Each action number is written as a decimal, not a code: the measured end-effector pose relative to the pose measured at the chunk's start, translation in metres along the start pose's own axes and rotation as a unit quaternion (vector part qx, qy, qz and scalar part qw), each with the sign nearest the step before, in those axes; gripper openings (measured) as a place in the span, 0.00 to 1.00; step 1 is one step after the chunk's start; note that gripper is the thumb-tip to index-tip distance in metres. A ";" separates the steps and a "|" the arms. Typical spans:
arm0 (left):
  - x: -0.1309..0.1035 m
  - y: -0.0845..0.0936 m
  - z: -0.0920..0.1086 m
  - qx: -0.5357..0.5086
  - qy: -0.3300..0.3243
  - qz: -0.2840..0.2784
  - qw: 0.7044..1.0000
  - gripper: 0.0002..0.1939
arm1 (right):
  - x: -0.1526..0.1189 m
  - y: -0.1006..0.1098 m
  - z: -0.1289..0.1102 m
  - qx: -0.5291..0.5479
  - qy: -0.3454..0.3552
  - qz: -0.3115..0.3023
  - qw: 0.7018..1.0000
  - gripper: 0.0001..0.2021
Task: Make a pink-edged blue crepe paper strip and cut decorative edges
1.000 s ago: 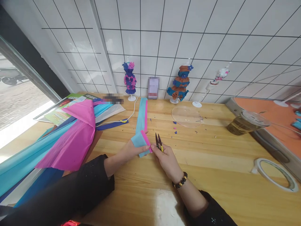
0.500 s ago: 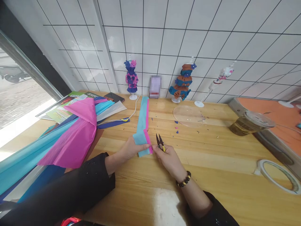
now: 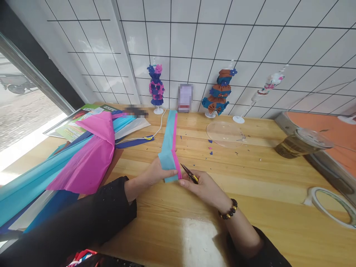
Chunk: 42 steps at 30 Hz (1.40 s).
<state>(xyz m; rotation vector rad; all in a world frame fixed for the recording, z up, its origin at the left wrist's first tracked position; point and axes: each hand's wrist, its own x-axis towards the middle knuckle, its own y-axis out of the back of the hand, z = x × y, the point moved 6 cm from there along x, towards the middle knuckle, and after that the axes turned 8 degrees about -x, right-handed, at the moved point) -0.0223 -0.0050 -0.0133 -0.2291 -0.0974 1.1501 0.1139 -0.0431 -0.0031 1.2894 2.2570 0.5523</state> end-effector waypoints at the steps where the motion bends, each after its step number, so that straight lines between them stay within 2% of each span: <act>1: 0.000 -0.001 0.000 -0.004 -0.002 -0.010 1.000 0.26 | 0.001 -0.001 0.000 0.000 -0.005 0.012 1.000 0.18; 4: -0.001 -0.007 0.002 -0.018 -0.009 -0.048 0.999 0.22 | 0.003 -0.004 -0.001 0.007 -0.007 0.037 0.999 0.17; 7: -0.001 -0.010 0.006 -0.029 -0.023 -0.070 0.997 0.22 | 0.004 -0.008 -0.002 0.012 -0.004 0.034 0.999 0.16; 12: -0.001 -0.006 0.005 -0.012 -0.023 -0.057 0.998 0.28 | 0.002 -0.004 -0.004 0.011 0.003 0.020 1.000 0.19; 17: 0.001 0.001 0.004 0.016 -0.024 -0.028 0.999 0.35 | -0.005 0.002 -0.005 -0.027 -0.001 -0.050 0.998 0.22; 22: 0.002 0.002 0.003 0.048 -0.034 -0.048 0.997 0.36 | -0.013 0.008 0.002 -0.128 -0.031 -0.071 0.989 0.23; 26: 0.002 0.003 -0.001 0.079 -0.030 -0.053 0.995 0.38 | -0.015 0.007 0.004 -0.154 -0.041 -0.091 0.983 0.22; 29: 0.001 0.001 0.000 0.102 -0.027 -0.059 0.993 0.39 | -0.015 0.003 0.004 -0.160 -0.043 -0.110 0.980 0.22; 36: -0.001 0.000 0.005 0.182 -0.027 -0.061 0.981 0.39 | -0.012 0.001 0.007 -0.157 -0.041 -0.103 0.981 0.23; 42: 0.000 -0.001 0.003 0.160 -0.025 -0.084 0.983 0.33 | -0.012 0.005 0.010 -0.174 -0.041 -0.109 0.978 0.23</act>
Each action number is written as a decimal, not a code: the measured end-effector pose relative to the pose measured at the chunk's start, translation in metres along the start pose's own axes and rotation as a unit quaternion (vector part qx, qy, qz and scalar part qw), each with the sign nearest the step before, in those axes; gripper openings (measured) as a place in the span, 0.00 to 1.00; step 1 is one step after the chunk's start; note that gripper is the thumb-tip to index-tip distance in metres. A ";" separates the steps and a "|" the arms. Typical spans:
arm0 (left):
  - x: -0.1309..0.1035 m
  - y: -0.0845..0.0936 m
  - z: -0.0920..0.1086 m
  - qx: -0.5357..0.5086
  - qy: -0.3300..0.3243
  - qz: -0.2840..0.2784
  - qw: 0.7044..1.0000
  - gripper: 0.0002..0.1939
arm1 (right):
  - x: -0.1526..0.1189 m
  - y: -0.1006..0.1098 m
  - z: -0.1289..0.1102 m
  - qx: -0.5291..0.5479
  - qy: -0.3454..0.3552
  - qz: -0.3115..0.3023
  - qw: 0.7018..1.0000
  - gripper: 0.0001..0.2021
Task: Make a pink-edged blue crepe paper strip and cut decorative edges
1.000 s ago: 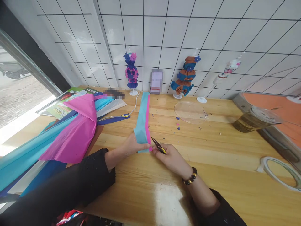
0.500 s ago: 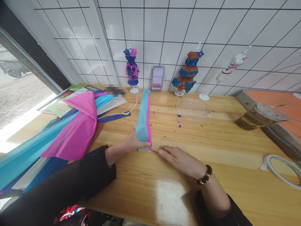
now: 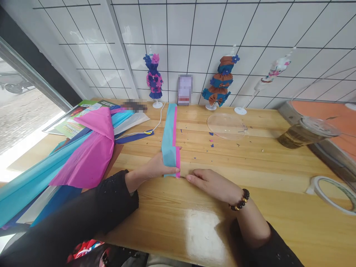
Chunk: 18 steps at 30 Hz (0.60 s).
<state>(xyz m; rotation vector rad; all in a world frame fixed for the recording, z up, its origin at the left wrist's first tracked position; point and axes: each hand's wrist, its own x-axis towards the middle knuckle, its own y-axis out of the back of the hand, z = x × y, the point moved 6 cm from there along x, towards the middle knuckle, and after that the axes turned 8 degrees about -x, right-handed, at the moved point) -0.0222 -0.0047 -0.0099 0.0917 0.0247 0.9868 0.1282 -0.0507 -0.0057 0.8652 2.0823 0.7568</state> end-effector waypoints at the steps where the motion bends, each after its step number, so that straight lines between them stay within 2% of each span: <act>1: 0.000 0.000 0.000 -0.005 -0.002 -0.002 1.000 0.32 | 0.000 0.000 -0.001 0.000 0.003 0.000 1.000 0.23; 10: 0.000 -0.003 0.002 -0.011 0.007 -0.001 1.000 0.29 | 0.005 -0.003 -0.012 0.013 0.006 0.014 1.000 0.23; 14: 0.001 -0.003 0.000 0.005 -0.009 0.004 1.000 0.27 | 0.006 -0.004 -0.011 0.022 0.007 0.011 1.000 0.24; 18: 0.001 -0.003 -0.002 0.015 -0.008 0.000 1.000 0.30 | 0.007 -0.005 -0.010 0.036 0.012 0.011 0.999 0.23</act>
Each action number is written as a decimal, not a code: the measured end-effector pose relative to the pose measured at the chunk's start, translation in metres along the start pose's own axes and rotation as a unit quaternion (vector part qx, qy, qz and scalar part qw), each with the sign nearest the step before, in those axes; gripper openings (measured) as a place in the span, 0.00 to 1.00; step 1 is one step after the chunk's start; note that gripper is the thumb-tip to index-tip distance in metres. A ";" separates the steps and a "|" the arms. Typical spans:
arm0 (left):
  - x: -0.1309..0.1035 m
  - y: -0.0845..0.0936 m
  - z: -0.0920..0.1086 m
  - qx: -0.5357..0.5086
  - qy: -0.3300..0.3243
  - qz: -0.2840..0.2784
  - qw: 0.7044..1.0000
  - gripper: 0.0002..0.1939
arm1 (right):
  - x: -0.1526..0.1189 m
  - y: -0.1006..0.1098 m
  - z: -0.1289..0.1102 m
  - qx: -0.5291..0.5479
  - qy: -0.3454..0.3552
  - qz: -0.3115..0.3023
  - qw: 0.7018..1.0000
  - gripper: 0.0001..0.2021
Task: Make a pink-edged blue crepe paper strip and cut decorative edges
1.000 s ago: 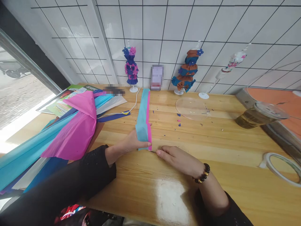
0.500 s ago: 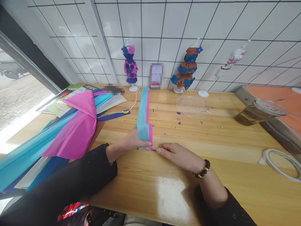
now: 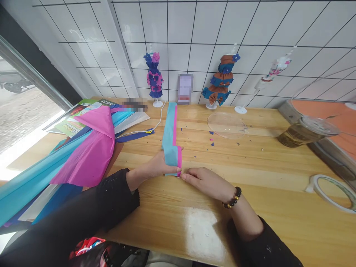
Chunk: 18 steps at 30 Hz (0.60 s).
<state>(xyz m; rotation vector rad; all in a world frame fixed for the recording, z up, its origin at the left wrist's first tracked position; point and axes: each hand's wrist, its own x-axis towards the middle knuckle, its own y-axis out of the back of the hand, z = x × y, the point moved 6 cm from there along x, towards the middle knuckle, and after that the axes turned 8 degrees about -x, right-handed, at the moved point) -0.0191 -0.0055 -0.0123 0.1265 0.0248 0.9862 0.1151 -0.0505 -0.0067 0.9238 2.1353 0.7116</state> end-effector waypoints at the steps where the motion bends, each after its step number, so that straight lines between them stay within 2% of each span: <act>1: 0.000 0.000 0.000 0.000 0.001 0.000 1.000 0.31 | 0.000 0.000 0.000 0.004 0.002 0.001 1.000 0.23; 18: 0.000 0.001 0.001 0.002 0.011 0.015 1.000 0.30 | 0.002 -0.001 0.000 0.009 0.000 0.007 1.000 0.23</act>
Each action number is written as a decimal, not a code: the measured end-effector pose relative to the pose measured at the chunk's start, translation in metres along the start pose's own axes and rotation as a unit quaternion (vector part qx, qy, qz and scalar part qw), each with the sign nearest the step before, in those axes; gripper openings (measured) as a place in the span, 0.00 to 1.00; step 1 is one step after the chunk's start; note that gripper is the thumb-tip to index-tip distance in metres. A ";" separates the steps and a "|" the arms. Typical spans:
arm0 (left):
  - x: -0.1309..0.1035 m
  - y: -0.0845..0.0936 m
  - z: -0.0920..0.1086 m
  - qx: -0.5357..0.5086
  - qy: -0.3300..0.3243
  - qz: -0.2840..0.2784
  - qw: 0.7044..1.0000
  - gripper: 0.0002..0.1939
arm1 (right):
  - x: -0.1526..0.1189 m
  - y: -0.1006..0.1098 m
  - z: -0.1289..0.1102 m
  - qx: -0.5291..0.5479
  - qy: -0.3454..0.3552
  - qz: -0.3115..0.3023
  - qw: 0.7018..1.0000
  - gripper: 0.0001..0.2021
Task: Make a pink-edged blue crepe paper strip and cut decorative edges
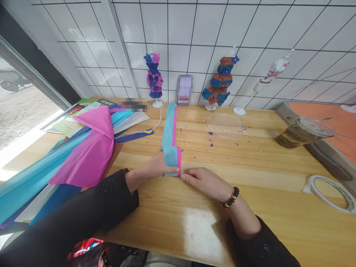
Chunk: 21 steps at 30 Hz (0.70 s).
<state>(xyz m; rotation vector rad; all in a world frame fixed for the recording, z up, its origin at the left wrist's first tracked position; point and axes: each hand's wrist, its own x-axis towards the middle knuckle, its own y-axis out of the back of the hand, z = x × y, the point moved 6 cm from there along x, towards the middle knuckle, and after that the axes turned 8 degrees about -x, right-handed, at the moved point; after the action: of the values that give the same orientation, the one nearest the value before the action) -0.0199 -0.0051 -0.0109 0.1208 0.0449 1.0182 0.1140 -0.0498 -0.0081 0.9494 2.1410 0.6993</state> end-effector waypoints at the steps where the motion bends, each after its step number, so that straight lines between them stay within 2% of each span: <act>1: 0.000 0.000 0.000 0.002 0.001 -0.001 1.000 0.29 | 0.000 0.000 0.000 -0.001 0.001 0.000 1.000 0.23; 7: 0.000 -0.001 -0.002 -0.003 -0.003 -0.007 1.000 0.28 | 0.001 -0.002 0.004 -0.009 -0.003 0.002 1.000 0.23; 15: 0.000 0.002 -0.005 -0.009 0.019 0.005 1.000 0.33 | -0.001 0.000 -0.001 -0.025 -0.002 0.008 1.000 0.23; 18: 0.000 0.003 -0.004 -0.048 0.025 0.020 0.998 0.35 | -0.003 0.000 -0.006 -0.040 0.004 0.001 0.999 0.22; 21: 0.001 0.005 -0.009 -0.137 0.054 0.050 0.988 0.32 | -0.005 0.000 -0.008 -0.052 0.003 -0.005 0.999 0.22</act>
<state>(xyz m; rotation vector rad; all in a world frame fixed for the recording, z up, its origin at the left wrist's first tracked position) -0.0239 -0.0009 -0.0197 -0.1856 -0.0021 1.1203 0.1105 -0.0555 -0.0011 0.8813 2.0925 0.8000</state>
